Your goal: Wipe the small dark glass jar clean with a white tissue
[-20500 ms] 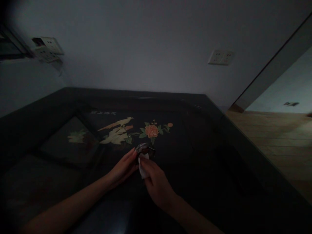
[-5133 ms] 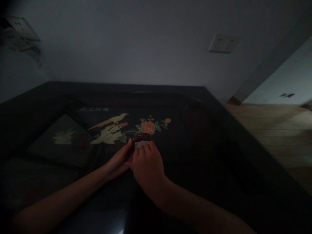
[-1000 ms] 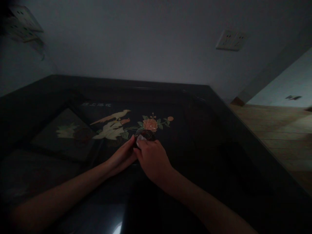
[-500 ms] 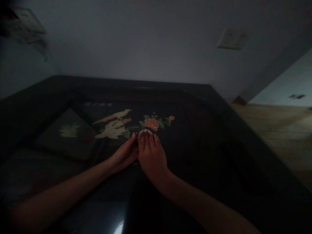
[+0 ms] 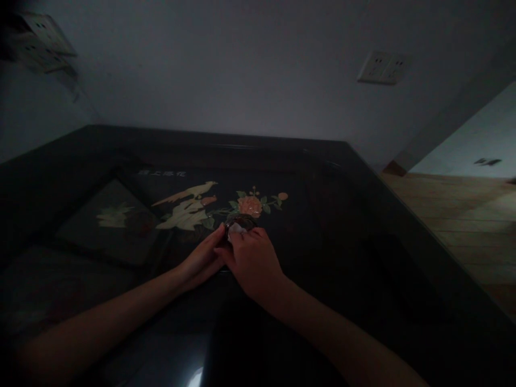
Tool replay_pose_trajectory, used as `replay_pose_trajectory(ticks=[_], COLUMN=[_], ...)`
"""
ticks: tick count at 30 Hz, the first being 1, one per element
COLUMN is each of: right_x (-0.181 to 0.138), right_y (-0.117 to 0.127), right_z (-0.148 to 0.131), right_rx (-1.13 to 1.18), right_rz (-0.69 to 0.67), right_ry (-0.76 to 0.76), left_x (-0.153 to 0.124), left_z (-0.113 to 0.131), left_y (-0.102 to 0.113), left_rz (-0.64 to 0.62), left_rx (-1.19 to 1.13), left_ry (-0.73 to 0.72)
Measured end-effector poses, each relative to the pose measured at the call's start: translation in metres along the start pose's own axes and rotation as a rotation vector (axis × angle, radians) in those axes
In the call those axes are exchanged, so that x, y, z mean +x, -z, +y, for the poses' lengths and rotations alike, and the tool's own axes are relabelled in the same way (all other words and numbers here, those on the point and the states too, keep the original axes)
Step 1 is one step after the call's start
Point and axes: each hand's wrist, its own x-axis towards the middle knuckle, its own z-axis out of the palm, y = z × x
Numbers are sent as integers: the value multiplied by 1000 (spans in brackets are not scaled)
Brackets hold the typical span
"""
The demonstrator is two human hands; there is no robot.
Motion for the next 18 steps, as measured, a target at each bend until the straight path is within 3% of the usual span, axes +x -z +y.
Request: replay_pose_trajectory(ticks=[3, 6, 15, 18], right_x=[-2, -4, -2, -2], right_y=[-1, -5, -15, -15], right_z=[1, -1, -1, 0], right_rx=[216, 287, 112, 164], right_rz=[35, 58, 138, 140], right_ry=[-58, -80, -21, -10], left_x=[1, 1, 0, 0], left_z=[1, 2, 2, 2], left_y=[-1, -3, -5, -5], left_rz=[26, 44, 51, 46], left_rx=[-27, -25, -13, -13], left_ry=[21, 28, 19, 24])
